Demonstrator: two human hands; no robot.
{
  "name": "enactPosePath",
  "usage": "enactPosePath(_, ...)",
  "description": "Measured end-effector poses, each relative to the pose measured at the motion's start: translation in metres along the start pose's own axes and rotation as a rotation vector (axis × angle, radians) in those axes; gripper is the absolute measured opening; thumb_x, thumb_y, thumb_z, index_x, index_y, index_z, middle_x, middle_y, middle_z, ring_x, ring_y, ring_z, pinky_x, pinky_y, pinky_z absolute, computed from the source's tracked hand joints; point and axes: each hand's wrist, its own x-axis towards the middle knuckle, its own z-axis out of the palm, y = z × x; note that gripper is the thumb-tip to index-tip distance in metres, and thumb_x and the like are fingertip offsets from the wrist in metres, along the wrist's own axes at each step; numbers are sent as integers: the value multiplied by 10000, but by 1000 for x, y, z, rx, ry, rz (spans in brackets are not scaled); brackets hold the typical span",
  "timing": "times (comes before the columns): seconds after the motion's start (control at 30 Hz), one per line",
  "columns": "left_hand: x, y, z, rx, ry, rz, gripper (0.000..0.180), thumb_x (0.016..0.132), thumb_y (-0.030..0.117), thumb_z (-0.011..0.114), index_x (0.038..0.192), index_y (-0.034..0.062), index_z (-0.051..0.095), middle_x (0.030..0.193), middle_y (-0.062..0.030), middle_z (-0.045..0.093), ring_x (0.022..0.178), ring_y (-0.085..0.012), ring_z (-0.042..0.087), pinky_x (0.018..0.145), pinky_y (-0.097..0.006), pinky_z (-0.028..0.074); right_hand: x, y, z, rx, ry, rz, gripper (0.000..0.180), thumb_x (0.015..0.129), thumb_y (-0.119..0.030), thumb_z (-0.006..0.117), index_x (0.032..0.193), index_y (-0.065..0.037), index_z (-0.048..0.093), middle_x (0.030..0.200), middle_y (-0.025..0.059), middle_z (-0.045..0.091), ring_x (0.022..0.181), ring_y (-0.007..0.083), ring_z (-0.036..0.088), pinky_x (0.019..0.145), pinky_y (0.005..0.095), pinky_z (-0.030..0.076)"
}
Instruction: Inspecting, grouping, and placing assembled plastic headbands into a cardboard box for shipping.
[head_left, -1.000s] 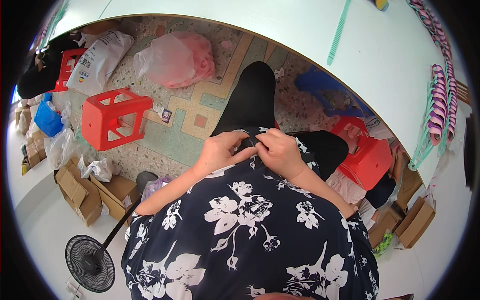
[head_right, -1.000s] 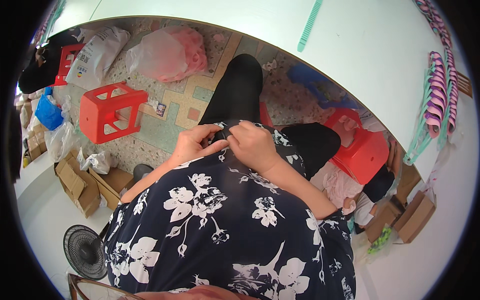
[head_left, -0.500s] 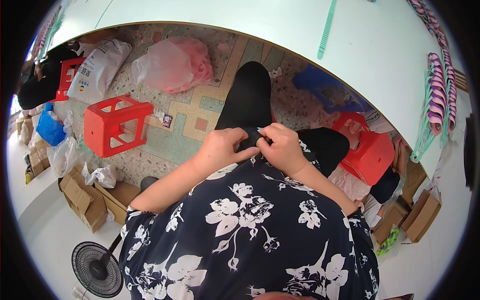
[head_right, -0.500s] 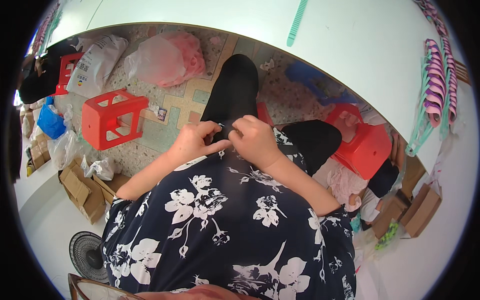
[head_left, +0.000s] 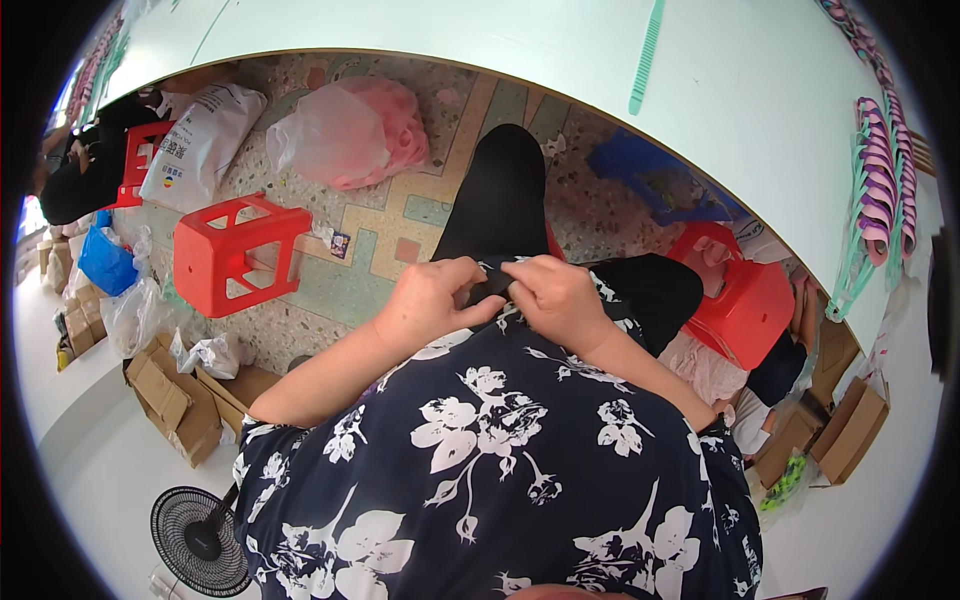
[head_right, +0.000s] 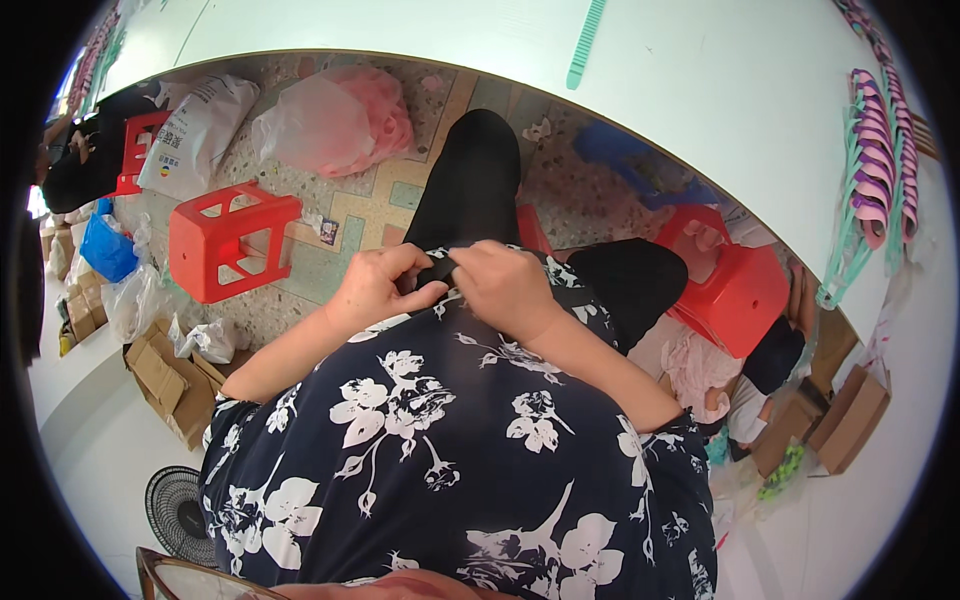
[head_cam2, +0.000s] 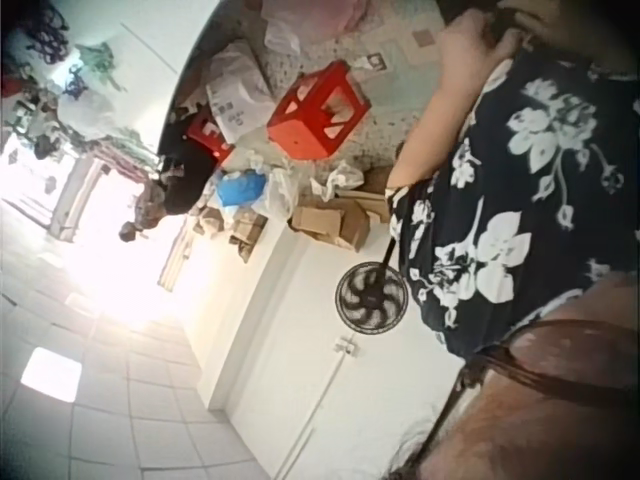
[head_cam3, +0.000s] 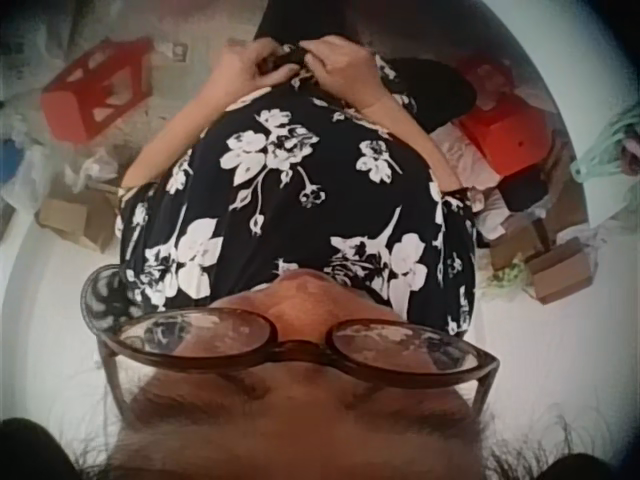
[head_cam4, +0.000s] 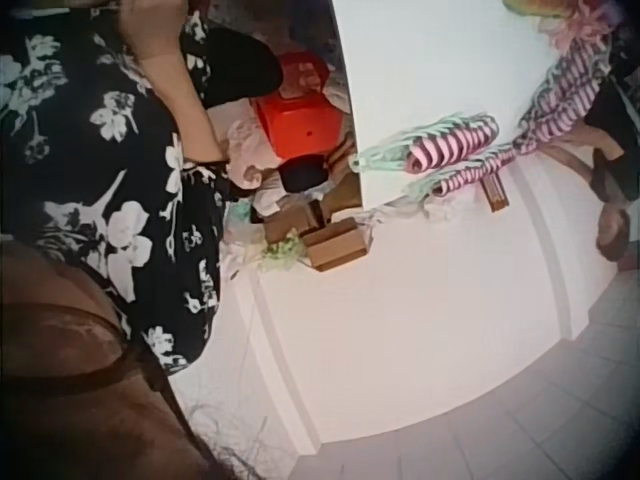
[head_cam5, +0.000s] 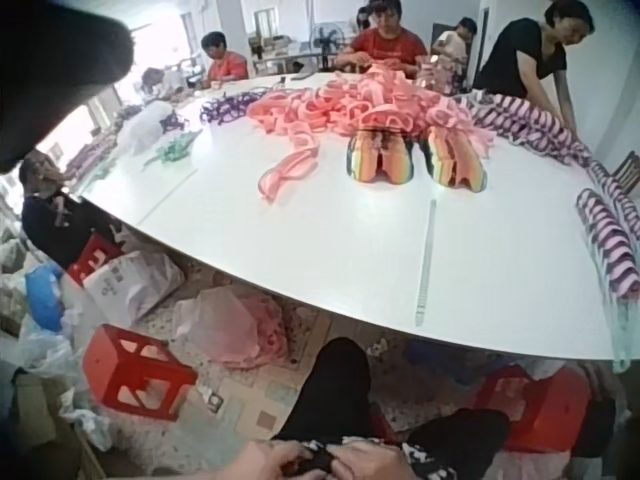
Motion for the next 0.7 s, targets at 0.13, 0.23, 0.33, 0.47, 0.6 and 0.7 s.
enactPosePath(0.13,-8,-3,8,-104,42,-95,275,759,199,831,873,34,644,595,4,534,513,-63,513,494,-227,425,2,3,1,133,80,118,172,806,-72,608,921,13,702,817,153,687,738,293,676,663,365,549)
enactPosePath(0.23,-9,-2,15,-111,71,-125,272,768,191,828,892,32,646,601,15,523,521,-47,492,494,-219,413,1,3,2,213,82,201,172,799,-62,611,917,18,707,824,165,691,755,300,681,679,349,547)
enactPosePath(0.33,-9,0,13,-179,48,-179,240,799,165,802,918,23,650,624,35,535,549,-33,482,507,-210,407,2,1,0,288,31,321,180,807,-82,637,944,9,710,872,156,708,771,262,696,684,334,549)
enactPosePath(0.47,-12,-8,24,-557,59,-422,166,868,103,730,970,2,646,704,52,576,623,-16,496,563,-189,410,8,4,-7,567,-143,586,375,779,-211,759,1080,0,681,934,130,719,811,204,699,719,321,546)
enactPosePath(0.6,-16,-9,30,-850,201,-487,189,909,97,678,1037,-32,628,871,-58,705,757,-55,633,670,-208,509,15,1,-12,550,-374,578,575,718,-282,844,1177,-5,637,932,110,719,804,156,690,700,277,534)
enactPosePath(0.7,-17,-7,35,-797,183,-450,205,905,108,686,1043,-32,631,879,-51,702,778,-52,635,680,-202,510,18,3,-9,582,-428,555,553,704,-261,863,1144,-2,652,851,77,706,756,115,657,668,246,512)
